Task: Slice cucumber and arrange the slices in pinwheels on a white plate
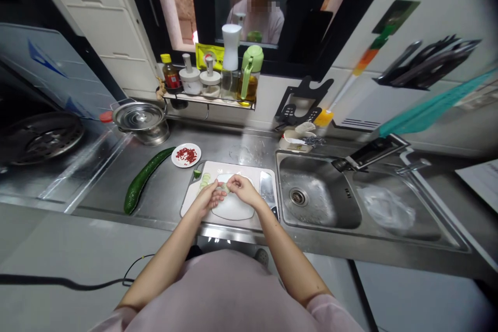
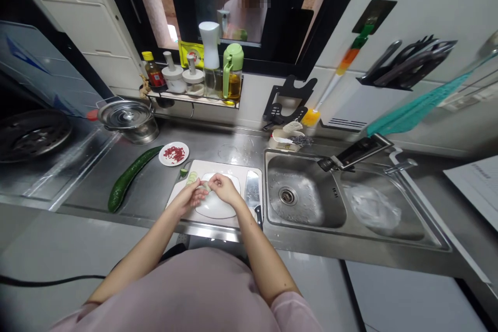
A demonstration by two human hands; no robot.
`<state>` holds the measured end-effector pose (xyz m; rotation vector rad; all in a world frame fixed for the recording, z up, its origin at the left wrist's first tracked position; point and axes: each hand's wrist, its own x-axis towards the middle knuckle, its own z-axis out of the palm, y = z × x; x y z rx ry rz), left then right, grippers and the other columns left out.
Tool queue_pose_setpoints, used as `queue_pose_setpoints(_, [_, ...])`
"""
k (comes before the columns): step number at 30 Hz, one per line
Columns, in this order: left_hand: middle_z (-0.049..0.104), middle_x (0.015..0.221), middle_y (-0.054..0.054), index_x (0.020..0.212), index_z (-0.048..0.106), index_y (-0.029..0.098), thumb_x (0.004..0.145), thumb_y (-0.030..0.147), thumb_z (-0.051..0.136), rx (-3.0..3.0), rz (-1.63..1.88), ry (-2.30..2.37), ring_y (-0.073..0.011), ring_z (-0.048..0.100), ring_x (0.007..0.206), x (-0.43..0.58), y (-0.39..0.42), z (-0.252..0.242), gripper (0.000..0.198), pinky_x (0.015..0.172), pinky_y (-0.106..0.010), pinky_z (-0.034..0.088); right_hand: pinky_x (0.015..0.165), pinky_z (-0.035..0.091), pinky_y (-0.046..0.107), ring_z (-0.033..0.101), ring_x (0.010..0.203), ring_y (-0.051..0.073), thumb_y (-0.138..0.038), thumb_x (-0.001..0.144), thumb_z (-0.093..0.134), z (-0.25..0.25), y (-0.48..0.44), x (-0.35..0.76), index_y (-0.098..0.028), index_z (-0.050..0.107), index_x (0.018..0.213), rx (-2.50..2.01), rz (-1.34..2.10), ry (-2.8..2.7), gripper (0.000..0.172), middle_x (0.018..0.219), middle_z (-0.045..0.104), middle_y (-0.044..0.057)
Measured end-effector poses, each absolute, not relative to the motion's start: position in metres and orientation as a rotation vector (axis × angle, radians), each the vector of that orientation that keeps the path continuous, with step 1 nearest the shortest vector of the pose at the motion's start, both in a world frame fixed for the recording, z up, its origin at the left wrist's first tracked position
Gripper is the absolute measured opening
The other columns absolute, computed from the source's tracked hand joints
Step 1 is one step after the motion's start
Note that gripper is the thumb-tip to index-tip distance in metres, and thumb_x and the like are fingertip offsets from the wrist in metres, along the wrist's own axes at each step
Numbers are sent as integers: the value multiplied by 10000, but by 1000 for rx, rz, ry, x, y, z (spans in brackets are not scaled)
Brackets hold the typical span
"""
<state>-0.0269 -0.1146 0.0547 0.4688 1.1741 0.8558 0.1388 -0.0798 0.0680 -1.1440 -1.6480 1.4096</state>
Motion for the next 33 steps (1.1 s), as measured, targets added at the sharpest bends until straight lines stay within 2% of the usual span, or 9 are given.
queue_pose_setpoints(4, [662,732,-23,1069,607,169,820,411,644,480,879,1154,-59,595,514,-18,-109,64,349,385,-106,362,677,425,245,523,662,106,-294,751,589,69,-81,147,-175,582,754,-1150,1364,-1667,119,713,595,-23])
queue_pose_setpoints(9, [653,745,-19,1045,624,177,750,311,703,493,923,1179,-59,598,550,-14,-107,67,334,409,-105,370,681,431,246,536,673,110,-287,748,583,65,-83,152,-175,588,752,-1172,1356,-1647,112,714,607,-17])
queue_pose_setpoints(20, [643,713,16,1061,612,179,536,288,808,643,1022,1243,-87,594,618,-8,-103,65,571,484,-150,334,565,432,215,528,552,95,-263,725,583,51,-85,156,-188,556,714,-1247,1444,-1495,81,606,589,-33])
queue_pose_setpoints(26, [605,628,43,1045,588,168,561,337,791,852,1107,1214,-102,590,612,-2,-95,51,552,563,-189,388,526,432,200,528,495,90,-222,707,572,48,-85,159,-183,547,693,-1347,1501,-1434,48,538,579,-41])
queue_pose_setpoints(33, [606,660,35,1002,577,174,626,296,737,962,1103,1247,-112,605,669,5,-82,33,426,675,-225,454,467,404,181,506,443,84,-209,728,544,35,-82,158,-177,550,678,-1572,1488,-1361,60,521,599,-23])
